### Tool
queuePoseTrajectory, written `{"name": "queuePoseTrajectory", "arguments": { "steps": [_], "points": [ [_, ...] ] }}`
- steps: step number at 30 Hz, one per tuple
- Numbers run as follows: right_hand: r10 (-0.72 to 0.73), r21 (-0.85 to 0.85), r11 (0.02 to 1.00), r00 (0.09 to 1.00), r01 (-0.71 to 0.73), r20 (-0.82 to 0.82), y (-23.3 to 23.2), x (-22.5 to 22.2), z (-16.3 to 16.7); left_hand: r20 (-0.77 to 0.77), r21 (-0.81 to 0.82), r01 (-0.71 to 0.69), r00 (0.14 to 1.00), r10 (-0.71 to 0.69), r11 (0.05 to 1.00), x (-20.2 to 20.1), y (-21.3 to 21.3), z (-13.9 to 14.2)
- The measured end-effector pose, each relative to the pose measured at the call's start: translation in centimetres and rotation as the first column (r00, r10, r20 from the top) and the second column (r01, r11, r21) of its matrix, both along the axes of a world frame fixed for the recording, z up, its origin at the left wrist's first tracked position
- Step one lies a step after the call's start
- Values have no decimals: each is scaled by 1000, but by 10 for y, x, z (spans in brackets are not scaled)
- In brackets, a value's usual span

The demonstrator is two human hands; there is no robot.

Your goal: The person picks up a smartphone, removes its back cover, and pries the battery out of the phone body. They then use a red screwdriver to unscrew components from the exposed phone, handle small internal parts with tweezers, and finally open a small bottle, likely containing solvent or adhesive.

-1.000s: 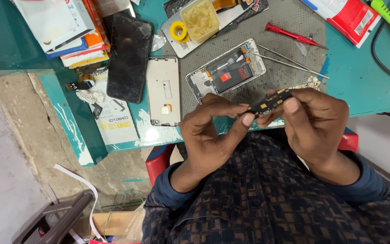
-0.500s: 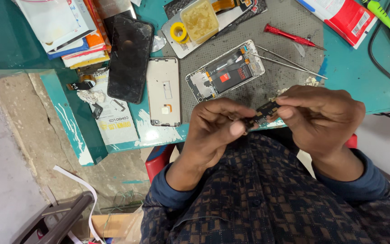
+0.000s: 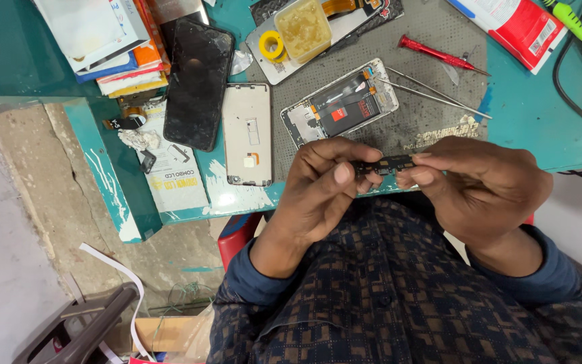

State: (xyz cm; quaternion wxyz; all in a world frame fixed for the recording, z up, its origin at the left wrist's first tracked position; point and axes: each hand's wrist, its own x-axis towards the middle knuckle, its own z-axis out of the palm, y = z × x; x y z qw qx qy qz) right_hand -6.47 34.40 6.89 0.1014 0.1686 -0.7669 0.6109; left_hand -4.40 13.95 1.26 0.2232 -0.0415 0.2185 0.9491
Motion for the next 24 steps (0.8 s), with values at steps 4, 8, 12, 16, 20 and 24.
{"name": "queuePoseTrajectory", "arguments": {
  "steps": [4, 8, 12, 16, 20, 24],
  "points": [
    [7, 11, 1000, 1000, -6, -18, 2, 1, -2, 17, -8, 1, 1000, -1, 1000, 2, 0, -3],
    [-26, 61, 998, 1000, 26, 9, 8, 2, -11, 42, -21, -40, 998, 41, 999, 6, 0, -12],
    [51, 247, 969, 992, -21, -118, 12, 0, -30, 95, -5, -110, 989, 110, 994, 12, 5, -27],
    [86, 60, 994, 984, -97, 154, 3, 11, -52, -22, -386, -165, 985, 169, 908, 26, 13, -38],
    [125, 204, 968, 984, -149, 128, -5, 3, -64, -51, -435, -351, 929, 367, 829, 31, 9, -44],
    [208, 577, 810, 970, -101, -122, -19, -23, -68, -115, -515, -468, 868, 484, 718, 28, -9, -41]
  ]
}}
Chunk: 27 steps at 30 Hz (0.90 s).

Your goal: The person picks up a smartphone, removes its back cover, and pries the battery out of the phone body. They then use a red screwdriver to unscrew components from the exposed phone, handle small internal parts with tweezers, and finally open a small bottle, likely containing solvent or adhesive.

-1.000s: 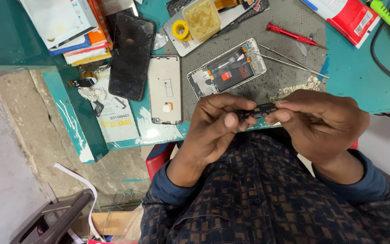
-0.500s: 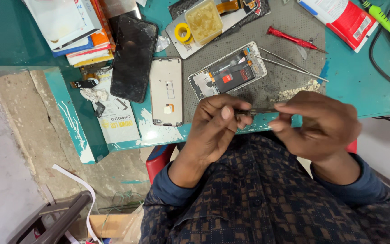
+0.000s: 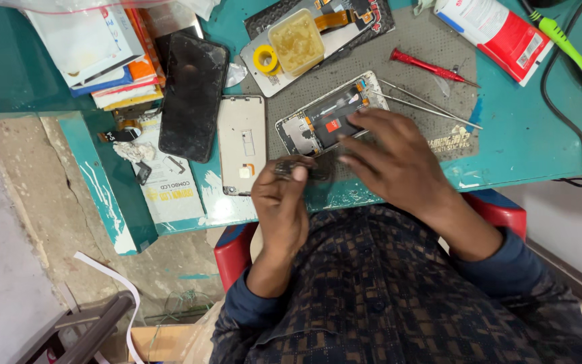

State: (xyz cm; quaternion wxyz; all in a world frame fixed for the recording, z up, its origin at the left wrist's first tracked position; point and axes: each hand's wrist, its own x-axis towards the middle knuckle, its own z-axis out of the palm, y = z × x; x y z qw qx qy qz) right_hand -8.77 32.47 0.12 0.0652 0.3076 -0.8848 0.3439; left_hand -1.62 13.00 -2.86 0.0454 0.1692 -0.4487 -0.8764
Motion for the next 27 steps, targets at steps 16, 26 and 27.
{"name": "queuePoseTrajectory", "arguments": {
  "steps": [16, 26, 27],
  "points": [
    [-154, -8, 988, 984, 154, -95, 18, -17, -11, -88, -391, 14, 995, -53, 920, -4, 8, -2],
    [-430, 125, 886, 892, 446, -135, 62, -15, -3, -56, -218, 89, 993, -104, 972, -14, 13, 1],
    [-439, 115, 882, 887, 456, -146, 62, -17, -4, -38, -193, 101, 993, -110, 976, -15, 14, 1]
  ]
}}
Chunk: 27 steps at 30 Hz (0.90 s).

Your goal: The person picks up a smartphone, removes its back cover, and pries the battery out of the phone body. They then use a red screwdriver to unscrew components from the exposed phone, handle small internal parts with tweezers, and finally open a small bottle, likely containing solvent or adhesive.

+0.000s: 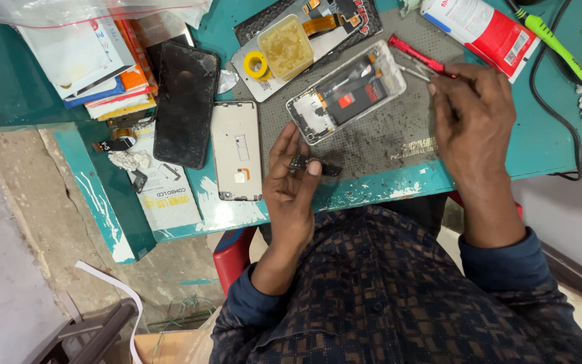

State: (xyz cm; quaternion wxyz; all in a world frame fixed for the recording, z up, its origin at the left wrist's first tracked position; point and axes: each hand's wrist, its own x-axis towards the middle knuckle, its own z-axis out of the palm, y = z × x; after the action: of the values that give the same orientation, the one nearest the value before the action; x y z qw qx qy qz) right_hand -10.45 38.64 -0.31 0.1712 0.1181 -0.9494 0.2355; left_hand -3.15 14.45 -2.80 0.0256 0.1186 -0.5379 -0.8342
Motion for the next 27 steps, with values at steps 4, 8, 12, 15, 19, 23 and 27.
{"name": "queuePoseTrajectory", "arguments": {
  "steps": [4, 8, 12, 15, 19, 23, 27],
  "points": [
    [21, 32, 999, 999, -20, -36, 1, -2, 0, -42, -75, 11, 999, -14, 997, -4, 4, -3],
    [46, 42, 998, 999, -47, 25, 8, 5, 6, -85, -73, 9, 996, -15, 997, -5, 5, -8],
    [46, 102, 993, 995, -55, 90, 14, 22, 14, -79, -99, 16, 997, -24, 995, -5, 5, -8],
    [33, 106, 993, 994, -44, 101, 18, 34, 16, -2, -111, 28, 1000, -29, 993, -5, 4, -6],
    [-48, 98, 994, 994, 38, 103, 17, 35, 14, -18, -81, 26, 999, -28, 996, -7, 6, -4],
    [-25, 63, 998, 998, 21, 54, 10, 22, 12, -42, -62, 33, 999, -35, 998, -11, 6, -3],
    [38, 16, 999, 999, -38, 14, 10, 1, 1, -60, -8, 54, 997, -54, 999, -23, 9, 0]
  ]
}}
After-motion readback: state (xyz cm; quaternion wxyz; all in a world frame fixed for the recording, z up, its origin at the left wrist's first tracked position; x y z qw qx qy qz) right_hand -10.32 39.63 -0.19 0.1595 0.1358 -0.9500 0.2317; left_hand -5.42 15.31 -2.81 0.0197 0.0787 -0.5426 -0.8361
